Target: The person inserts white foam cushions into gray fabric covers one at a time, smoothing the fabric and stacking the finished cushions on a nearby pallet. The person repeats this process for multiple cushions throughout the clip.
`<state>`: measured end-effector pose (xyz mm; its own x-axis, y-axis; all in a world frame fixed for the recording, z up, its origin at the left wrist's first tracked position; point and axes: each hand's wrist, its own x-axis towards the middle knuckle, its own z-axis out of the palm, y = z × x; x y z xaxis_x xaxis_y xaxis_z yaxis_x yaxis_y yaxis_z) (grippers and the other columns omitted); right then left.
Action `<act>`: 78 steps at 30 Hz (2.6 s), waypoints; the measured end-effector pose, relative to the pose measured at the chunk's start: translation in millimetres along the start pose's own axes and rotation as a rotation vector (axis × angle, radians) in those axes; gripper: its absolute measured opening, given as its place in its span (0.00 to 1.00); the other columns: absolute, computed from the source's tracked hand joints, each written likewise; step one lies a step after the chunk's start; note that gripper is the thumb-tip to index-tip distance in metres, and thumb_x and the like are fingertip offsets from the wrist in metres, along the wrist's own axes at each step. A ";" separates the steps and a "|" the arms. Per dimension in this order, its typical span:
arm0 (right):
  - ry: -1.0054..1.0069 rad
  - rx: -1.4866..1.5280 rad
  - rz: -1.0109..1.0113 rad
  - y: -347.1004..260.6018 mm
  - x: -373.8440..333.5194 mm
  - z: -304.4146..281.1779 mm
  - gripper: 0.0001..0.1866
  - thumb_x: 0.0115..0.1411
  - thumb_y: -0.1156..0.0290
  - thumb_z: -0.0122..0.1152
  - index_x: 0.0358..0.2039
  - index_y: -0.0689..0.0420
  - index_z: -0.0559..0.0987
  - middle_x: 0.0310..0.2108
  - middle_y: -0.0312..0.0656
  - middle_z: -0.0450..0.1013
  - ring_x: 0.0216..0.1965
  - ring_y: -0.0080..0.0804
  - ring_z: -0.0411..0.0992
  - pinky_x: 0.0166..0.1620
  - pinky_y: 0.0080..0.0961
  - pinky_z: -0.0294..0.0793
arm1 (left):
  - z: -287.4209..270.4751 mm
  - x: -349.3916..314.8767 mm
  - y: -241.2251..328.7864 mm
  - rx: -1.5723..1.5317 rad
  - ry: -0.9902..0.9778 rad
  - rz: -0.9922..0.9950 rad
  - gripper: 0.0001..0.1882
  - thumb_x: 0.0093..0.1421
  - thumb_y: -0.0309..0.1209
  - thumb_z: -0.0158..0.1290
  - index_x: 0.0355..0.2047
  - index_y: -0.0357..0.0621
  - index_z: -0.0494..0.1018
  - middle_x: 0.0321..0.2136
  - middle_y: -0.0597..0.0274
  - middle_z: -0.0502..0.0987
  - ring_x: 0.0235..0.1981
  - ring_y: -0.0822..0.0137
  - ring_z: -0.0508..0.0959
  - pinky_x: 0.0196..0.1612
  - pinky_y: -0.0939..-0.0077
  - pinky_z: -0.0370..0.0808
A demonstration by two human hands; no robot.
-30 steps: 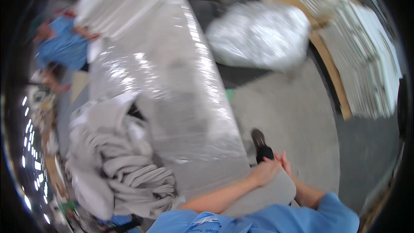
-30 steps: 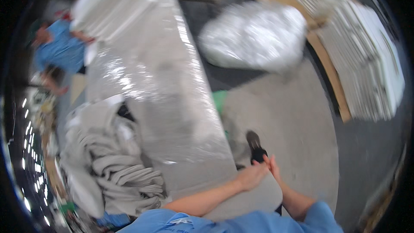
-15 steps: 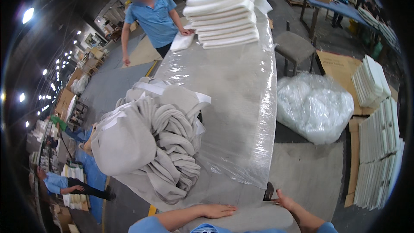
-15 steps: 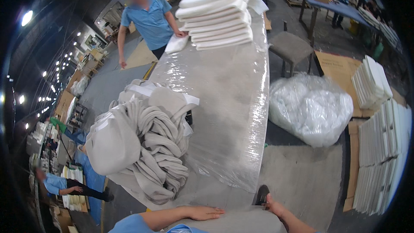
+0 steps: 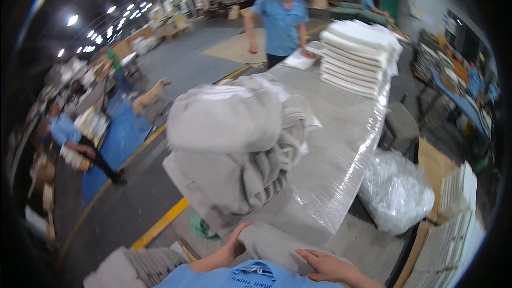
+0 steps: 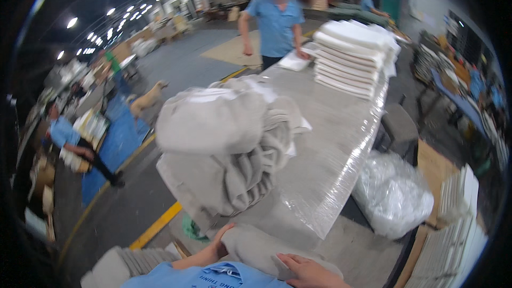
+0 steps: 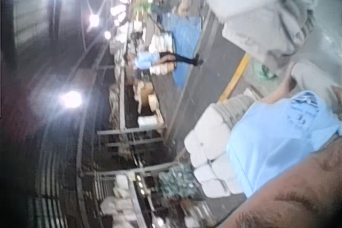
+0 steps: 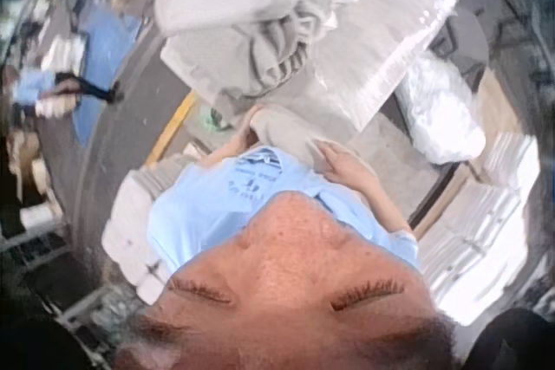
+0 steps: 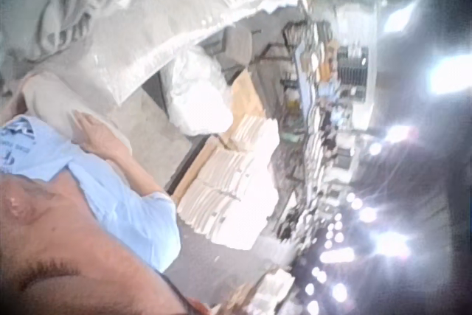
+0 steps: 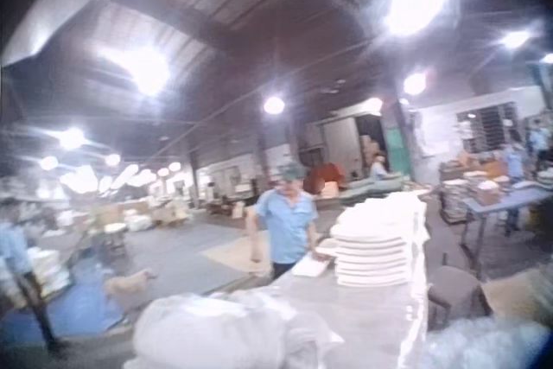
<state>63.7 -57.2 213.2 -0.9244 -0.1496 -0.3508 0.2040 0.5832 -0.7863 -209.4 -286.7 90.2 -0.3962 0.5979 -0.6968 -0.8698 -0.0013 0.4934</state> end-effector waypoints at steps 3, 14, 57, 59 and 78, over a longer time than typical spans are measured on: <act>0.192 -0.238 0.132 -30.2 13.6 34.5 0.51 0.56 0.58 0.74 0.75 0.51 0.58 0.70 0.58 0.62 0.65 0.57 0.68 0.65 0.43 0.70 | 6.4 22.9 -25.2 -0.276 0.045 0.175 0.23 0.69 0.47 0.50 0.53 0.42 0.75 0.51 0.57 0.81 0.54 0.56 0.79 0.59 0.56 0.75; 1.191 0.353 0.174 -50.6 -70.3 73.3 0.36 0.57 0.71 0.73 0.67 0.58 0.73 0.54 0.58 0.78 0.56 0.40 0.76 0.61 0.31 0.73 | 110.2 -55.1 -23.9 0.545 -0.328 0.668 0.40 0.69 0.54 0.57 0.73 0.52 0.58 0.73 0.57 0.56 0.71 0.58 0.60 0.69 0.55 0.62; 1.809 1.862 0.364 67.4 47.7 197.2 0.11 0.74 0.65 0.54 0.50 0.55 0.79 0.29 0.33 0.72 0.28 0.22 0.67 0.30 0.27 0.67 | 129.3 98.3 -124.4 1.367 -0.635 -0.232 0.18 0.74 0.43 0.51 0.49 0.41 0.78 0.41 0.60 0.83 0.39 0.69 0.80 0.45 0.73 0.77; 1.801 1.902 0.454 76.4 47.7 201.0 0.10 0.74 0.64 0.53 0.49 0.54 0.79 0.27 0.32 0.70 0.26 0.22 0.65 0.27 0.27 0.64 | 139.0 101.6 -127.4 1.493 -0.691 -0.185 0.18 0.74 0.43 0.51 0.49 0.41 0.78 0.41 0.60 0.83 0.39 0.69 0.80 0.45 0.74 0.77; 2.071 2.052 0.210 111.3 76.0 216.8 0.16 0.76 0.61 0.52 0.36 0.57 0.81 0.29 0.28 0.71 0.32 0.17 0.64 0.38 0.23 0.65 | 306.6 61.8 -268.4 2.660 -1.561 0.243 0.19 0.71 0.41 0.49 0.36 0.35 0.78 0.33 0.38 0.81 0.41 0.38 0.81 0.45 0.52 0.76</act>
<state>86.0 -176.7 -11.3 0.1884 0.6257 -0.7570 -0.8094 -0.3376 -0.4805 89.8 -3.6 74.4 0.6082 0.4147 -0.6768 0.7598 -0.5508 0.3453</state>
